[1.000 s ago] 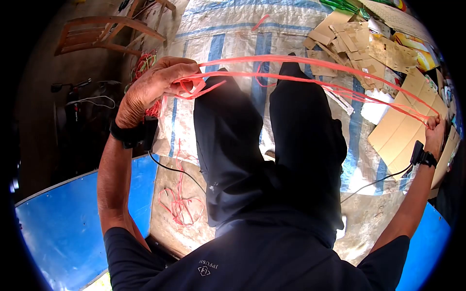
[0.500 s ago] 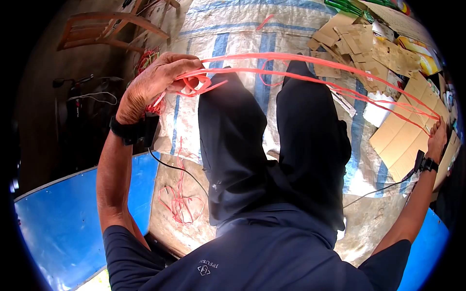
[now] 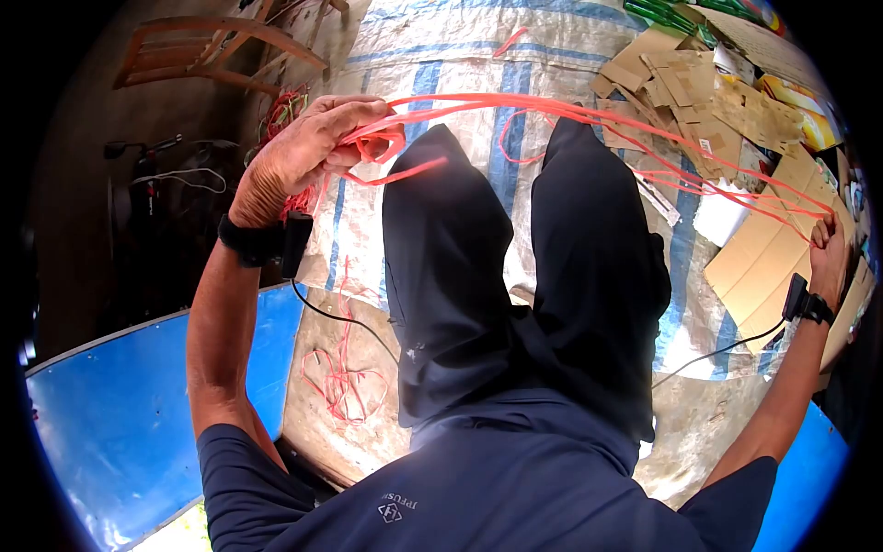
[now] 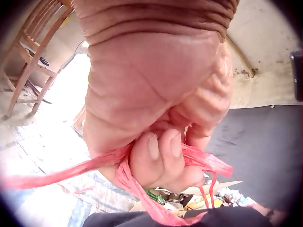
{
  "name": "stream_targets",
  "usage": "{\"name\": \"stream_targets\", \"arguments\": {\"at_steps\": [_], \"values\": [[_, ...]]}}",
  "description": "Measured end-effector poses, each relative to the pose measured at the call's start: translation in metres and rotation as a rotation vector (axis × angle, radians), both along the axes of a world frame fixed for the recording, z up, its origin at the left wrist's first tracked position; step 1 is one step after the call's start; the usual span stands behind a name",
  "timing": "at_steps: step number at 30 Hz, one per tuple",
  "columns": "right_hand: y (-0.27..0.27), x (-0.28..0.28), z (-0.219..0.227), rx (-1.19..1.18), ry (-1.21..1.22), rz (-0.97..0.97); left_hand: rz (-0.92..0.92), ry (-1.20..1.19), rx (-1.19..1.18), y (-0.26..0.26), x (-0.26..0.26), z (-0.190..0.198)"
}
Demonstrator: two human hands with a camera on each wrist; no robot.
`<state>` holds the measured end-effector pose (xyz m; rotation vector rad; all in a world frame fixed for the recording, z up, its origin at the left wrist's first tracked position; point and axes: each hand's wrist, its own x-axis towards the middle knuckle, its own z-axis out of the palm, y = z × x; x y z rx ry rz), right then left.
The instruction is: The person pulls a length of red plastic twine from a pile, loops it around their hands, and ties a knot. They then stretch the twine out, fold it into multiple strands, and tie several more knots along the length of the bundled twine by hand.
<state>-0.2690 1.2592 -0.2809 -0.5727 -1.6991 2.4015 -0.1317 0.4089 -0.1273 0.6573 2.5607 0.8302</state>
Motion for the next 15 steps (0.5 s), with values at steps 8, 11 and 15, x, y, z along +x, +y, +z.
{"name": "stream_targets", "arguments": {"at_steps": [8,11,15], "values": [[0.093,-0.035,-0.037,-0.054,0.021,0.069,0.493,-0.657,0.352,0.017,0.007,0.017],[0.124,-0.043,-0.044,-0.152,0.054,0.091,0.459,-0.534,0.444,0.024,0.021,0.005],[0.108,-0.025,-0.03,-0.088,0.051,-0.084,0.489,-0.495,0.438,0.017,0.026,0.001]]}}
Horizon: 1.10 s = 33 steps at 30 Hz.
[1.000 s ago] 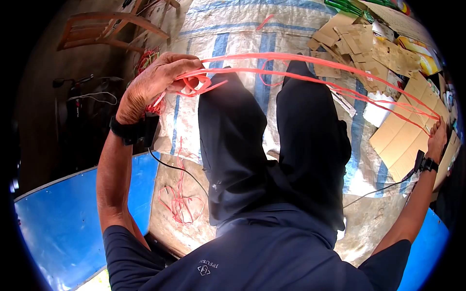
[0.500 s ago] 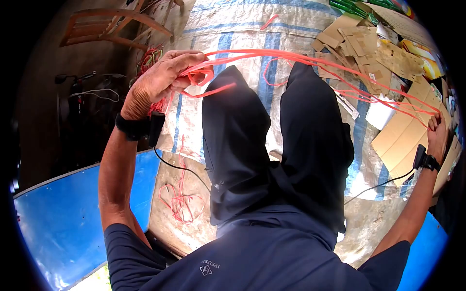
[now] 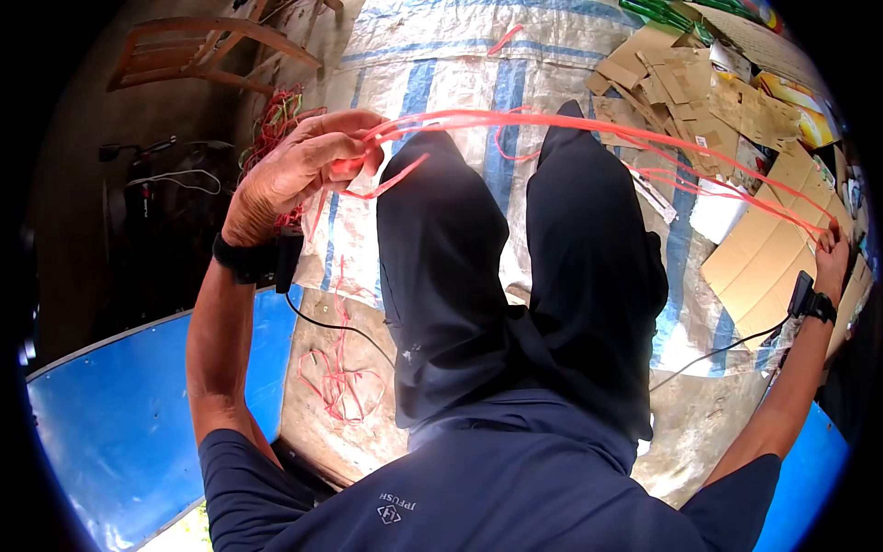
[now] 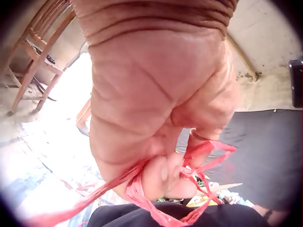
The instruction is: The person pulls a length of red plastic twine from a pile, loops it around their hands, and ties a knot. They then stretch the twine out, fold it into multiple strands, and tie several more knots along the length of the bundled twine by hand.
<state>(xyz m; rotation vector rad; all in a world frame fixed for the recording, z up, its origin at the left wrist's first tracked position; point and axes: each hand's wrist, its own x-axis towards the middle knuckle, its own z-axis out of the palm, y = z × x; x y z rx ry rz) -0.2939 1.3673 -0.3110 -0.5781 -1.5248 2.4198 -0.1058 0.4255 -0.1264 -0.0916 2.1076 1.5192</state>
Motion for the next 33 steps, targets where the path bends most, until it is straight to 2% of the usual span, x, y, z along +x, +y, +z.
{"name": "stream_targets", "arguments": {"at_steps": [3,6,8,12,15,17,20,22,25,26,28,30,32,33], "values": [[0.013,0.005,-0.003,-0.02,-0.012,-0.072,0.052,-0.049,0.087,0.0,0.003,0.002],[0.037,0.009,-0.013,-0.047,-0.014,-0.109,-0.035,-0.032,0.076,-0.005,0.003,0.001],[0.045,0.012,-0.016,-0.053,-0.014,-0.122,0.084,-0.151,0.214,-0.003,0.005,0.001],[0.062,0.014,-0.019,-0.003,-0.008,-0.108,0.054,-0.11,0.229,-0.011,0.007,-0.004],[0.084,0.009,-0.026,-0.007,0.015,-0.091,0.068,-0.17,0.16,-0.012,0.009,-0.001],[0.093,0.008,-0.027,-0.008,0.017,-0.079,-0.077,0.022,-0.004,-0.015,0.01,-0.005],[0.095,0.007,-0.024,-0.041,0.046,-0.086,-0.151,0.056,-0.111,-0.016,0.012,-0.003],[0.092,0.011,-0.024,0.252,0.101,-0.052,-0.163,0.012,-0.127,-0.019,0.012,0.003],[0.183,-0.001,-0.061,0.628,0.288,0.276,-0.154,-0.064,-0.101,-0.028,0.012,0.004],[0.192,-0.004,-0.063,0.627,0.288,0.277,-0.134,-0.096,-0.057,-0.032,0.013,0.002],[0.199,-0.006,-0.057,0.349,0.266,0.294,-0.138,-0.057,-0.054,-0.041,0.018,-0.008],[0.168,-0.001,-0.036,0.123,0.156,0.106,-0.143,-0.019,-0.051,-0.044,0.022,-0.011],[0.143,0.006,-0.021,0.036,0.105,-0.002,0.045,-0.113,-0.03,-0.041,0.027,-0.007],[0.137,0.008,-0.017,0.009,0.089,-0.031,0.046,-0.112,-0.03,-0.043,0.028,-0.007]]}}
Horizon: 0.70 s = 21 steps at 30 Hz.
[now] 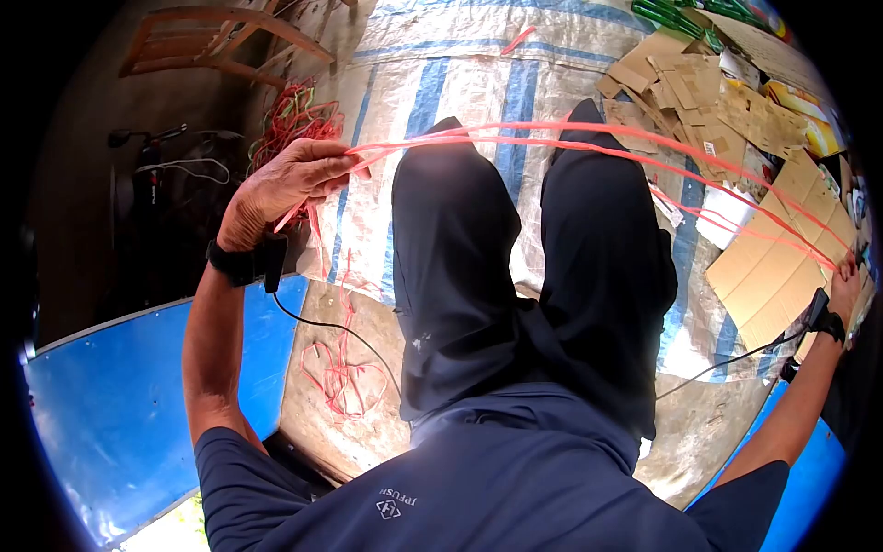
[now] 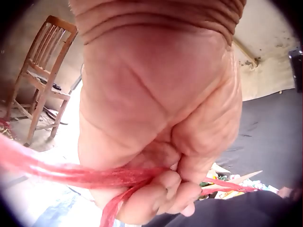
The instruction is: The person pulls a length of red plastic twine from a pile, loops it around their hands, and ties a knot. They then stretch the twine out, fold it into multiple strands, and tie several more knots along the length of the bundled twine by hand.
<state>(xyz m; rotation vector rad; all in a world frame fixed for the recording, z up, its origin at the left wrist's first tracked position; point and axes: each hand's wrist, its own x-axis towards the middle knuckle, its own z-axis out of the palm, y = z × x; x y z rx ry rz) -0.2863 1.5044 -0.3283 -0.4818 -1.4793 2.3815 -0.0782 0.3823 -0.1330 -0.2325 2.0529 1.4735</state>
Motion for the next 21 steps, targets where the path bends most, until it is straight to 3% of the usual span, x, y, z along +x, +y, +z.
{"name": "stream_targets", "arguments": {"at_steps": [6,8,11,12,14,17,21], "values": [[-0.019,0.009,0.019,-0.088,-0.039,-0.073,0.059,-0.058,0.026,-0.007,0.013,-0.001],[-0.02,0.009,0.023,-0.1,-0.044,-0.088,0.208,0.04,0.003,-0.013,0.023,-0.013],[-0.011,0.013,0.025,-0.04,-0.054,-0.077,0.112,0.114,-0.02,-0.031,0.028,-0.025],[-0.008,0.014,0.024,-0.025,-0.057,-0.072,0.115,0.113,-0.021,-0.034,0.03,-0.025],[-0.005,0.014,0.022,0.019,-0.071,-0.068,0.281,-0.097,0.191,-0.039,0.034,-0.023],[-0.002,0.015,0.016,0.091,-0.096,-0.054,0.164,0.005,0.044,-0.055,0.042,-0.04],[0.006,0.015,0.013,0.217,-0.131,-0.037,0.241,-0.07,0.249,-0.05,0.047,-0.029]]}}
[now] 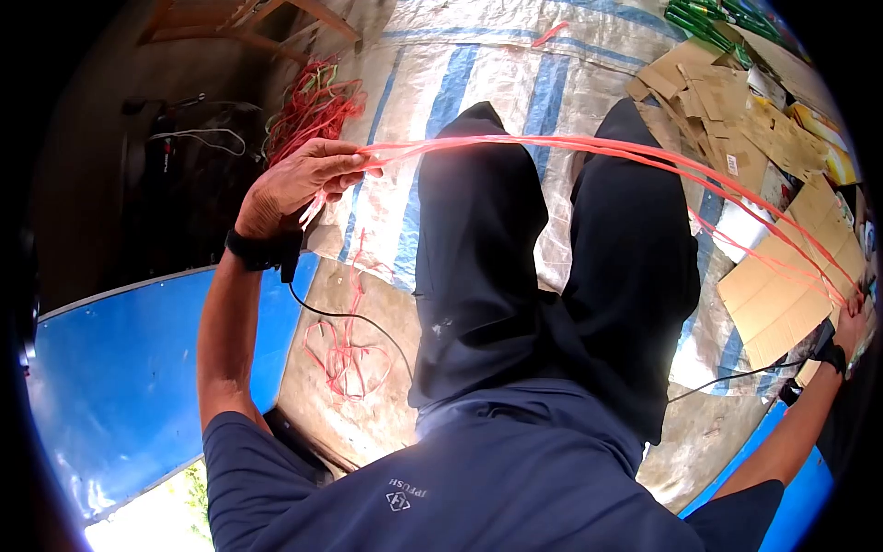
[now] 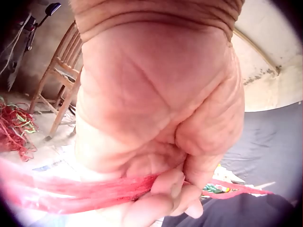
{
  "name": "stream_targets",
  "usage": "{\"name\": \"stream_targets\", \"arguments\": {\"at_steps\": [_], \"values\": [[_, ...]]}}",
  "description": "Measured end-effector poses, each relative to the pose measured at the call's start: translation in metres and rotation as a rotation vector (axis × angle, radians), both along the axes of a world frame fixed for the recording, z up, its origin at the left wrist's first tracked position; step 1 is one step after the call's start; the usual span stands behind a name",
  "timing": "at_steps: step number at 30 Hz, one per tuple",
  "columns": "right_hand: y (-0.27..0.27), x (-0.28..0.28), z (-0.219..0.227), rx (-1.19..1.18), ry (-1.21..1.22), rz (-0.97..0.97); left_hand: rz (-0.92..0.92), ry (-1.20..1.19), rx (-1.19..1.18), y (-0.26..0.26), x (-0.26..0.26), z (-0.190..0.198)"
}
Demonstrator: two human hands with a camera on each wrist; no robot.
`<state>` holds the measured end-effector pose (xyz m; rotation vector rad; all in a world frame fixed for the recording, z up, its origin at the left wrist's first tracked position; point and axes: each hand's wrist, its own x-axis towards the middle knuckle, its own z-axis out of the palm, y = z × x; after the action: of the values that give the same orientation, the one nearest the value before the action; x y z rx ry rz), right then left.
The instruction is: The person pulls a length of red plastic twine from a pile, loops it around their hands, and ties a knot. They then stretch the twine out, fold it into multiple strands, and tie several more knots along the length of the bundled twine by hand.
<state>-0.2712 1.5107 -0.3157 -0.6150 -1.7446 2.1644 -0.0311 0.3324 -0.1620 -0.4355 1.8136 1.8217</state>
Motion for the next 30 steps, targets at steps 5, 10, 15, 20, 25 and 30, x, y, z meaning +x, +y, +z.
{"name": "stream_targets", "arguments": {"at_steps": [5,10,15,20,25,30], "values": [[0.01,0.009,0.004,0.32,-0.063,0.088,0.075,-0.106,-0.075,0.009,-0.004,0.005],[-0.068,0.042,0.022,1.209,0.095,0.294,0.036,0.414,-0.097,0.012,0.022,-0.008],[-0.103,0.046,0.021,0.967,0.164,0.243,-0.041,0.267,-0.48,0.009,0.009,0.002],[-0.206,0.037,0.069,-0.574,0.217,-0.295,0.041,-0.148,0.102,-0.003,-0.013,0.013],[-0.221,0.044,0.075,-0.595,0.27,-0.232,0.099,0.052,0.158,-0.016,-0.015,0.005],[-0.199,0.046,0.077,-0.586,0.32,-0.174,0.482,0.083,0.125,-0.063,-0.022,-0.01]]}}
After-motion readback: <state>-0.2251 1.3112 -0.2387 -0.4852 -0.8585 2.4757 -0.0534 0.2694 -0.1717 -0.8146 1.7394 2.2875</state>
